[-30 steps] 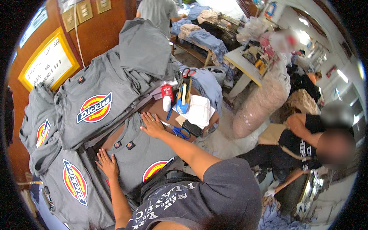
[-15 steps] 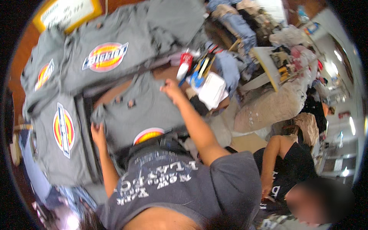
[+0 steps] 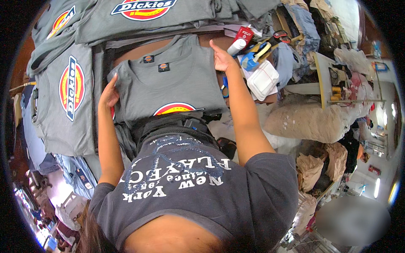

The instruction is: The person folds shirts by hand, aligning the logos, smoothing the fabric, and using shears to trim loose threads before stacking the finished garments.

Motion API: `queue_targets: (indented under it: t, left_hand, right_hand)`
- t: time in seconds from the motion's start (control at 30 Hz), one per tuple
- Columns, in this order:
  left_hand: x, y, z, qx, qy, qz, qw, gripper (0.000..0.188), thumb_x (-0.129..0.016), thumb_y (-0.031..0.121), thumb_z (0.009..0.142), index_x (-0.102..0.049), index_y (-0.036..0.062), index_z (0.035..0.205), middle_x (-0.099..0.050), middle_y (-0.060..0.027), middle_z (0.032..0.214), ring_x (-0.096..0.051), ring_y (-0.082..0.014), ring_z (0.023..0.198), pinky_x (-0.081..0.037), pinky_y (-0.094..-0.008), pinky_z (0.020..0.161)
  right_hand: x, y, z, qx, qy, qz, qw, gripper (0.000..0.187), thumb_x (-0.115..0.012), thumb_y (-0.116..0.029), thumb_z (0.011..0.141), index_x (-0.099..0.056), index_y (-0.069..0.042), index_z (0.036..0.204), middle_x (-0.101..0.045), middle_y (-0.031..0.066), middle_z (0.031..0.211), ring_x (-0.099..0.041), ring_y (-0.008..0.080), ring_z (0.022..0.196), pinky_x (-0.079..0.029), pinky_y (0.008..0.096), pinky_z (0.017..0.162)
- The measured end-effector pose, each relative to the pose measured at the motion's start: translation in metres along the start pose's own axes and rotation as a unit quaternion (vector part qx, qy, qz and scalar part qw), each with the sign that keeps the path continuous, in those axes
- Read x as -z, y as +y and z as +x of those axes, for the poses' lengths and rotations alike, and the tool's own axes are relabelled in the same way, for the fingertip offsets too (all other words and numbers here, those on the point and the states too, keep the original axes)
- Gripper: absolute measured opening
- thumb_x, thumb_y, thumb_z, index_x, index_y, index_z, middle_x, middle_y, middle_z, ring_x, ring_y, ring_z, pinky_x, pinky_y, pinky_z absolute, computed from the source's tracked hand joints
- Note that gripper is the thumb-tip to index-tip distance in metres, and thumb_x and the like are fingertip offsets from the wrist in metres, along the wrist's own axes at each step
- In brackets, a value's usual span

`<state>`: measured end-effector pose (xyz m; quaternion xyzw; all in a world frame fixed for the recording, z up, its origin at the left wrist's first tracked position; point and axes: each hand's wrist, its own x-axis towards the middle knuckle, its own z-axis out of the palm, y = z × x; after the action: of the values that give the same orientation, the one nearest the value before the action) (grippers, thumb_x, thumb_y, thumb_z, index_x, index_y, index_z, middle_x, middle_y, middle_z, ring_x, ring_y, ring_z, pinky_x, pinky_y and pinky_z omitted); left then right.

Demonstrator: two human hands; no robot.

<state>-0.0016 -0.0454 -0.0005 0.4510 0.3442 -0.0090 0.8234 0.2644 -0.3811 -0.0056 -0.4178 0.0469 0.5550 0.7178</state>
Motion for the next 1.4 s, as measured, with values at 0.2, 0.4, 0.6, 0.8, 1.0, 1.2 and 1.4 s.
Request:
queue_targets:
  t: [0.2, 0.4, 0.6, 0.8, 1.0, 1.2, 1.4]
  left_hand:
    - [0.010, 0.027, 0.031, 0.021, -0.284, -0.278, 0.917, 0.077, -0.036, 0.054, 0.082, -0.028, -0.0105, 0.124, -0.038, -0.0201, 0.125, -0.038, -0.0278, 0.116, -0.026, -0.0374, 0.100]
    - [-0.015, 0.035, 0.006, -0.023, -0.183, -0.238, 0.954, 0.073, -0.034, 0.053, 0.084, -0.033, -0.0096, 0.121, -0.043, -0.0187, 0.122, -0.041, -0.0267, 0.114, -0.027, -0.0369, 0.099]
    - [-0.103, -0.010, -0.073, -0.220, -0.023, 0.027, 0.975, 0.070, -0.027, 0.051, 0.087, -0.026, -0.0071, 0.126, -0.031, -0.0156, 0.131, -0.026, -0.0222, 0.124, -0.013, -0.0309, 0.103]
    - [-0.152, -0.052, -0.116, -0.337, -0.203, 0.167, 0.904, 0.096, -0.030, 0.065, 0.077, -0.007, -0.0130, 0.128, -0.016, -0.0234, 0.134, -0.014, -0.0281, 0.127, -0.011, -0.0317, 0.102]
    - [-0.171, -0.064, -0.134, -0.369, -0.209, 0.182, 0.887, 0.102, -0.028, 0.072, 0.073, 0.006, -0.0058, 0.131, 0.008, -0.0161, 0.139, 0.006, -0.0236, 0.129, 0.000, -0.0314, 0.103]
    - [-0.179, -0.073, -0.149, -0.379, -0.166, 0.198, 0.889, 0.101, -0.027, 0.070, 0.074, 0.002, -0.0083, 0.130, 0.000, -0.0185, 0.139, -0.002, -0.0260, 0.129, -0.004, -0.0321, 0.103]
    - [-0.191, -0.074, -0.164, -0.394, -0.132, 0.199, 0.888, 0.103, -0.029, 0.071, 0.073, 0.003, -0.0078, 0.130, 0.001, -0.0185, 0.139, -0.001, -0.0260, 0.129, -0.004, -0.0329, 0.103]
  right_hand:
    - [-0.001, -0.002, 0.022, -0.014, -0.086, 0.121, 0.989, 0.076, -0.040, -0.053, 0.081, -0.033, 0.010, 0.121, -0.040, 0.0213, 0.123, -0.041, 0.0291, 0.114, -0.028, 0.0384, 0.098]
    - [-0.018, -0.003, 0.000, 0.076, 0.004, 0.047, 0.996, 0.077, -0.038, -0.057, 0.080, -0.035, 0.010, 0.118, -0.046, 0.0183, 0.118, -0.042, 0.0267, 0.113, -0.031, 0.0354, 0.096]
    - [-0.111, 0.066, -0.054, 0.289, 0.078, -0.279, 0.912, 0.066, -0.027, -0.050, 0.087, -0.034, 0.006, 0.122, -0.038, 0.0127, 0.126, -0.031, 0.0156, 0.119, -0.022, 0.0299, 0.100]
    - [-0.176, 0.129, -0.094, 0.388, -0.025, -0.415, 0.823, 0.058, -0.026, -0.057, 0.084, -0.045, -0.002, 0.080, -0.043, 0.0031, 0.079, -0.039, 0.0132, 0.076, -0.036, 0.0259, 0.073]
    - [-0.191, 0.147, -0.103, 0.462, -0.045, -0.361, 0.809, 0.064, -0.025, -0.063, 0.081, -0.041, -0.003, 0.066, -0.042, 0.0032, 0.067, -0.038, 0.0135, 0.068, -0.035, 0.0275, 0.063]
    - [-0.157, 0.161, -0.116, 0.304, -0.153, -0.384, 0.858, 0.067, -0.022, -0.063, 0.081, -0.035, -0.002, 0.057, -0.037, 0.0039, 0.057, -0.037, 0.0140, 0.061, -0.032, 0.0297, 0.056]
    - [-0.136, 0.171, -0.112, 0.333, -0.165, -0.393, 0.841, 0.063, -0.026, -0.058, 0.084, -0.036, -0.002, 0.058, -0.036, 0.0038, 0.057, -0.034, 0.0138, 0.058, -0.030, 0.0309, 0.051]
